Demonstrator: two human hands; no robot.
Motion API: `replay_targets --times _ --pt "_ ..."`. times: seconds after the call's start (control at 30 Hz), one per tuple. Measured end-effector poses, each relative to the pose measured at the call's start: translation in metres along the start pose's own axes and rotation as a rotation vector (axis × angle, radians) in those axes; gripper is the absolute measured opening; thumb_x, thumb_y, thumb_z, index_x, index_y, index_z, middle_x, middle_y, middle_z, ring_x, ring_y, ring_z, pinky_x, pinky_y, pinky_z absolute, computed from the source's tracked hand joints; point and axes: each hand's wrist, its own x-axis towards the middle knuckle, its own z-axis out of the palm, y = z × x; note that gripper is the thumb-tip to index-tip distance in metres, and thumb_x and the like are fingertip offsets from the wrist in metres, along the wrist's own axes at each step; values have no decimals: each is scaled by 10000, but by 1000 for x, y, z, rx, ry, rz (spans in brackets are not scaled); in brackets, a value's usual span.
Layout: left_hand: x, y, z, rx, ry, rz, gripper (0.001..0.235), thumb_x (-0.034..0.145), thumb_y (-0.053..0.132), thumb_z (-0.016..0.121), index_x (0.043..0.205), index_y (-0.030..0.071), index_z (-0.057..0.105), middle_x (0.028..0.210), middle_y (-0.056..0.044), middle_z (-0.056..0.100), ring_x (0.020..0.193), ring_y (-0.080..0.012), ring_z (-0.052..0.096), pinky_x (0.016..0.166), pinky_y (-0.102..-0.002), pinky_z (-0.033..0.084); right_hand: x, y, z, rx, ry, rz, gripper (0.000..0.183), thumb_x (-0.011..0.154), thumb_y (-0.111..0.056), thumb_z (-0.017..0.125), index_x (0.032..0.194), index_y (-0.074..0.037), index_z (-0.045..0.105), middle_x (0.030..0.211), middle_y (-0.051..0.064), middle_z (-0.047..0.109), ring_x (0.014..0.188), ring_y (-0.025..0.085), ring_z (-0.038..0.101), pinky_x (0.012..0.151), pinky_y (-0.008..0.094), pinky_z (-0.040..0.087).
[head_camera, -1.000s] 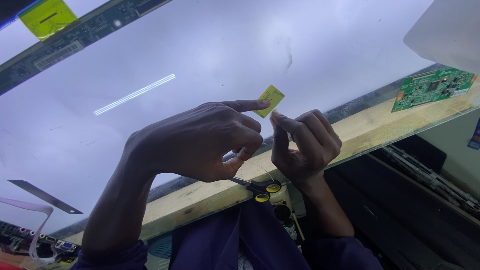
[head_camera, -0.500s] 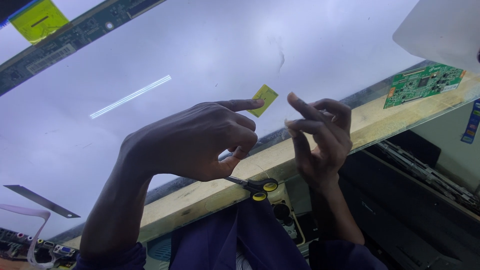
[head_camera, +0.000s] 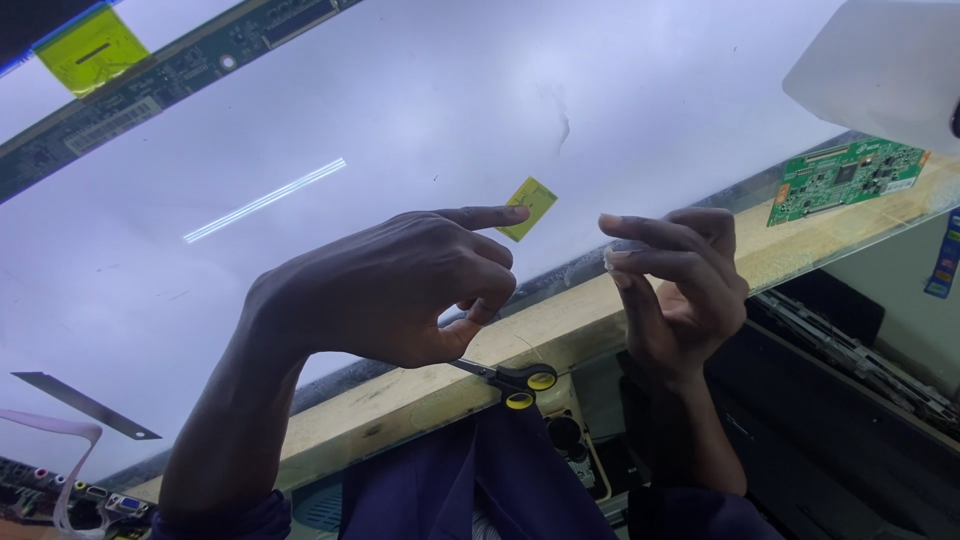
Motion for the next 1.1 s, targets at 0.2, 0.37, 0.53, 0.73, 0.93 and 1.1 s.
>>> replay_targets --times 0.2,0.37,0.53,0.73,0.93,1.1 --pt "0 -1 -1 7 16 -4 227 824 -29 541 621 55 482 520 -6 427 392 -162 462 1210 -467 279 4 -5 34 -85 7 -130 64 894 -52 738 859 -81 692 766 58 612 709 228 475 699 344 396" --pt "-2 -3 -2 -6 32 14 224 822 -30 564 632 63 489 515 4 429 396 -140 474 1215 -464 270 6 -6 42 -174 -16 -207 69 893 -5 726 856 -63 716 718 46 606 643 223 451 644 341 376" --pt "-2 -2 -4 3 24 -4 196 799 -32 574 634 59 519 543 -14 503 420 -173 540 1204 -464 285 4 -8 43 -221 75 -182 57 896 -7 713 863 -52 701 680 48 578 639 216 456 630 340 378" --pt "-2 -4 -2 2 35 22 207 820 -20 560 646 64 486 536 -6 448 424 -164 500 1208 -457 284 3 -10 44 -221 22 -192 84 898 8 706 841 -55 703 685 35 575 627 229 427 645 347 368" --pt "-3 -4 -2 -6 43 28 190 804 -38 565 649 58 509 531 -12 448 394 -184 487 1201 -469 294 6 -10 47 -218 23 -191 80 904 -24 731 837 -60 704 693 36 604 634 209 434 657 346 357" --pt "0 -2 -3 9 27 -5 196 792 -46 564 631 56 521 537 -11 484 412 -172 521 1202 -453 300 3 -9 44 -236 110 -160 71 923 -28 687 861 -62 692 684 46 558 668 227 446 647 353 378"
